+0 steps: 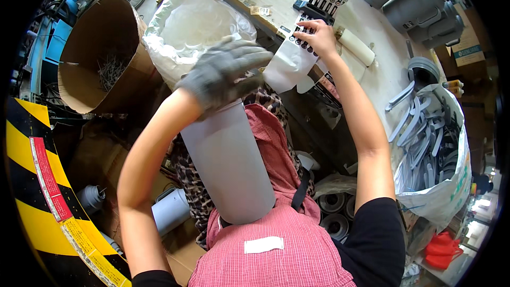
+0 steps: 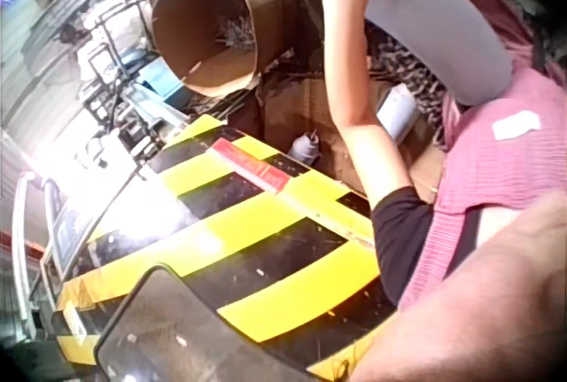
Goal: The person applies stickers and a seal to a thermal bottle, attaches the handle to the bottle body, and places the assembled bottle into a container.
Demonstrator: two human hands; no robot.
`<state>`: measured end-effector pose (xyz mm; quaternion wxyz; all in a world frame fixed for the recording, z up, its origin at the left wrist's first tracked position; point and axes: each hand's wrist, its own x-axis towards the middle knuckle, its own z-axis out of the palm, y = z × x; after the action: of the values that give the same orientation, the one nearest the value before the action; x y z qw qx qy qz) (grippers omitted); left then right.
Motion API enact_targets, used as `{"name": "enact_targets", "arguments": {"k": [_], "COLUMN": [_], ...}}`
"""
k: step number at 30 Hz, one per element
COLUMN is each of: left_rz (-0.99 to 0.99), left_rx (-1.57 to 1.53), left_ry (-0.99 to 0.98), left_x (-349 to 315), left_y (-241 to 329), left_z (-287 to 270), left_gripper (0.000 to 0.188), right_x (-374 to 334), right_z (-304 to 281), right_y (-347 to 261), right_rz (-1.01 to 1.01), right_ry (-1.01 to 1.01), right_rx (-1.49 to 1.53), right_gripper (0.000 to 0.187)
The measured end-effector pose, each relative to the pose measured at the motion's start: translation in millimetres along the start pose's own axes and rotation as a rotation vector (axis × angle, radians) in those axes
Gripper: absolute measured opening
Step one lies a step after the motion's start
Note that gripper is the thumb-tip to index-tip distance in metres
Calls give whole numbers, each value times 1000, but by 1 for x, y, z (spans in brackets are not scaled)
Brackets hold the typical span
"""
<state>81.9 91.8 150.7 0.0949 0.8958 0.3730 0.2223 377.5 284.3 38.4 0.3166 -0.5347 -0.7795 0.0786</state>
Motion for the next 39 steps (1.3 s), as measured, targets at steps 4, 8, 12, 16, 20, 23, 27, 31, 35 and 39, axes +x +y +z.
{"name": "enact_targets", "arguments": {"k": [4, 8, 12, 16, 20, 23, 27, 31, 35, 39], "left_rz": [-219, -445, -645, -819, -790, -771, -745, -877, -977, -1012], "left_rx": [-128, -207, -277, -376, -486, -543, -593, -762, -748, -586], "left_ry": [483, 745, 874, 952, 967, 931, 800, 681, 719, 661], "left_x": [-87, -157, -216, -245, -253, -224, -205, -192, -192, -190], "left_y": [32, 76, 111, 132, 148, 139, 125, 130, 118, 108], "left_z": [-14, 18, 53, 78, 79, 64, 43, 24, 26, 26], "left_gripper": [37, 30, 34, 36, 32, 34, 43, 29, 22, 24], "right_x": [29, 16, -18, -54, -155, -209, -230, -243, -245, -241], "right_z": [5, -10, -14, -44, -87, -85, -57, -45, -42, -27], "right_y": [13, -19, -58, -87, -202, -255, -284, -296, -299, -292], "right_rz": [398, 362, 252, -41, 287, 420, 483, 508, 487, 218], "right_ry": [-282, -237, -94, 48, -161, -286, -322, -296, -292, -155], "right_rx": [397, 191, 130, 286, 875, 1244, 1413, 1355, 1261, 859], "right_gripper": [29, 21, 19, 16, 11, 11, 13, 12, 12, 14]}}
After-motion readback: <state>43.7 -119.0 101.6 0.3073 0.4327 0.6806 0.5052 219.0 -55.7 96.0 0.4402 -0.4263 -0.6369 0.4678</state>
